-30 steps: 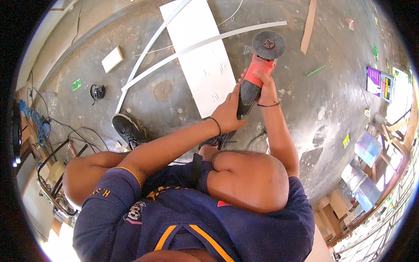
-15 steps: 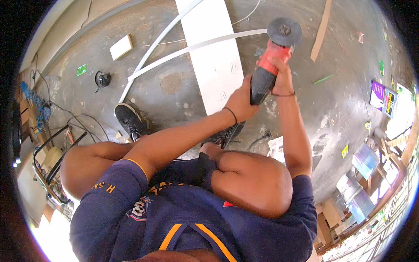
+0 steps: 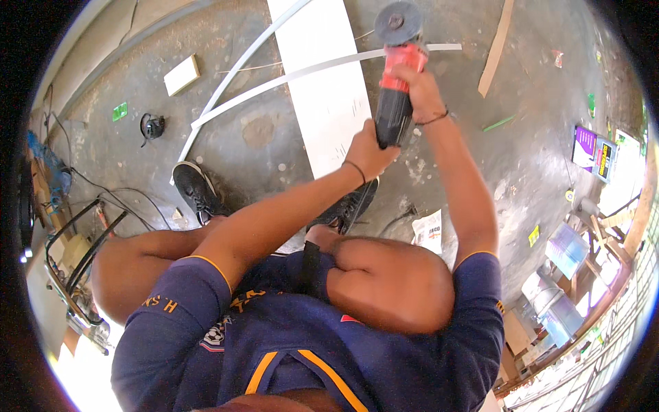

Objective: The person marks a metal strip, measures it using a tape measure, and cuts it with an angle grinder.

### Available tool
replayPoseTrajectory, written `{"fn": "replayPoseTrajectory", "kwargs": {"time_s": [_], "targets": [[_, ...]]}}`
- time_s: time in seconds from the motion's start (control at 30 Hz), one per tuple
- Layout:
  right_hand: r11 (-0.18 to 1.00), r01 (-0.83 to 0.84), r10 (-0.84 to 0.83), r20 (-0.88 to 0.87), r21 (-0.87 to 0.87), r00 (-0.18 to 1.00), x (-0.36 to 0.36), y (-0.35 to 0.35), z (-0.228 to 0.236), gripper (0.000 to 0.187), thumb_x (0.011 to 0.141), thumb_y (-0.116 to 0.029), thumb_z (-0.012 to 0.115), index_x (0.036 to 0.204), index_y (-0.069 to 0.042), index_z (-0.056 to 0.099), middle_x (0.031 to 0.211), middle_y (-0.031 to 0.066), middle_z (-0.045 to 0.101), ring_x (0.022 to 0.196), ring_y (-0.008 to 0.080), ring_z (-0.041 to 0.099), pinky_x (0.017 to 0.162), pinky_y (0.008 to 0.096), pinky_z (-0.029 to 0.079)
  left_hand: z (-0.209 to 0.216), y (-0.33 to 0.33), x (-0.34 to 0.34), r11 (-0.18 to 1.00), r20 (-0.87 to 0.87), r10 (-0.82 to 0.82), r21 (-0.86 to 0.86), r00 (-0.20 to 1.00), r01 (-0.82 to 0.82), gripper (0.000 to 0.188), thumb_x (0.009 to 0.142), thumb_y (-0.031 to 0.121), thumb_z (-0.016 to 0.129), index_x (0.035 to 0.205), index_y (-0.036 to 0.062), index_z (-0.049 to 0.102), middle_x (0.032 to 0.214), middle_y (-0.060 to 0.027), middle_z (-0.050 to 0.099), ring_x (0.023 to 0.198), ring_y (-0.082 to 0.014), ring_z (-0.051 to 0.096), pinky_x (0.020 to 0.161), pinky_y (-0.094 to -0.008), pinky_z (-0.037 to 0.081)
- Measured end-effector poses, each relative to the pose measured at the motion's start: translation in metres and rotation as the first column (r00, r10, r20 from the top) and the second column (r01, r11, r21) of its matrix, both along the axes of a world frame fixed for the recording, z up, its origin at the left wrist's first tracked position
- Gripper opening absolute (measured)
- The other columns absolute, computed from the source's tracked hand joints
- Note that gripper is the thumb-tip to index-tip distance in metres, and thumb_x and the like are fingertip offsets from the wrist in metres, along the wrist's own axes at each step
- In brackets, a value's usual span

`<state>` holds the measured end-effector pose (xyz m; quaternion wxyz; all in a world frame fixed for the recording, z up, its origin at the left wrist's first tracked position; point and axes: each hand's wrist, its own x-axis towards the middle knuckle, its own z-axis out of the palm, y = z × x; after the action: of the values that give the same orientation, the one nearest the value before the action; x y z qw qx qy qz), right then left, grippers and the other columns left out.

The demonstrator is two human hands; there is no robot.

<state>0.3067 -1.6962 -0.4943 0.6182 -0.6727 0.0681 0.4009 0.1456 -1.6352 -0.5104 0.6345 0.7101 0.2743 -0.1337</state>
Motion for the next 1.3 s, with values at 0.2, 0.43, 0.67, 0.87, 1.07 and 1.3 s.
{"fn": "replayPoseTrajectory", "kwargs": {"time_s": [0.2,0.43,0.67,0.87,1.07,1.3], "targets": [[0.986,0.001,0.001,0.012,-0.169,1.000,-0.057,-0.006,-0.015,0.030,0.072,-0.016,0.070,0.093,0.002,0.059,0.078,0.0081,0.062,0.065,0.0171,0.062,0.060,0.0302,0.051,-0.033,-0.036,-0.051,0.976,-0.124,0.064,-0.200,0.990,-0.088,0.045,0.067,0.020,0.073,0.095,-0.0025,0.046,0.070,-0.0141,0.061,0.055,-0.0224,0.061,0.050,-0.0343,0.048],[0.972,-0.029,0.045,0.063,-0.234,0.997,-0.073,-0.006,-0.012,0.029,0.070,-0.011,0.070,0.093,0.000,0.058,0.077,0.0060,0.060,0.064,0.0139,0.060,0.058,0.0286,0.050,-0.039,-0.051,-0.063,0.950,-0.162,0.096,-0.280,0.982,-0.139,0.049,0.064,0.023,0.073,0.095,-0.0044,0.048,0.080,-0.0206,0.064,0.076,-0.0320,0.064,0.070,-0.0379,0.050],[0.983,-0.012,0.007,-0.031,-0.184,1.000,-0.063,-0.011,-0.013,0.028,0.071,-0.009,0.069,0.095,0.000,0.057,0.081,0.0051,0.061,0.069,0.0150,0.062,0.062,0.0294,0.051,-0.028,-0.020,-0.056,0.965,-0.046,-0.171,-0.210,0.984,0.158,0.051,0.068,0.030,0.075,0.100,-0.0011,0.051,0.074,-0.0120,0.061,0.065,-0.0220,0.063,0.059,-0.0362,0.050],[0.954,-0.006,0.067,0.193,-0.301,0.979,-0.064,-0.043,-0.010,0.036,0.068,-0.009,0.072,0.099,0.001,0.057,0.086,0.0060,0.062,0.071,0.0147,0.062,0.065,0.0294,0.052,-0.079,0.118,-0.024,0.791,0.373,-0.357,0.608,0.856,0.065,0.057,0.073,0.038,0.068,0.117,0.0054,0.053,0.113,-0.0160,0.057,0.104,-0.0334,0.052,0.089,-0.0426,0.039],[0.914,-0.001,0.098,0.220,-0.407,0.971,-0.085,-0.047,-0.001,0.043,0.063,-0.012,0.076,0.100,0.002,0.058,0.087,0.0060,0.062,0.074,0.0140,0.060,0.067,0.0281,0.051,-0.093,0.228,-0.015,0.324,-0.123,-0.378,0.911,0.918,0.256,0.045,0.089,0.046,0.050,0.115,0.0094,0.051,0.111,-0.0124,0.058,0.107,-0.0314,0.052,0.089,-0.0458,0.040],[0.911,-0.020,0.136,0.256,-0.413,0.957,-0.097,-0.055,-0.007,0.042,0.063,-0.011,0.076,0.099,0.002,0.057,0.086,0.0059,0.062,0.075,0.0132,0.060,0.066,0.0279,0.050,-0.090,0.202,-0.034,0.568,-0.169,-0.436,0.710,0.884,0.416,0.034,0.095,0.043,0.040,0.104,0.0112,0.051,0.105,-0.0105,0.060,0.090,-0.0339,0.062,0.072,-0.0464,0.050]]}}
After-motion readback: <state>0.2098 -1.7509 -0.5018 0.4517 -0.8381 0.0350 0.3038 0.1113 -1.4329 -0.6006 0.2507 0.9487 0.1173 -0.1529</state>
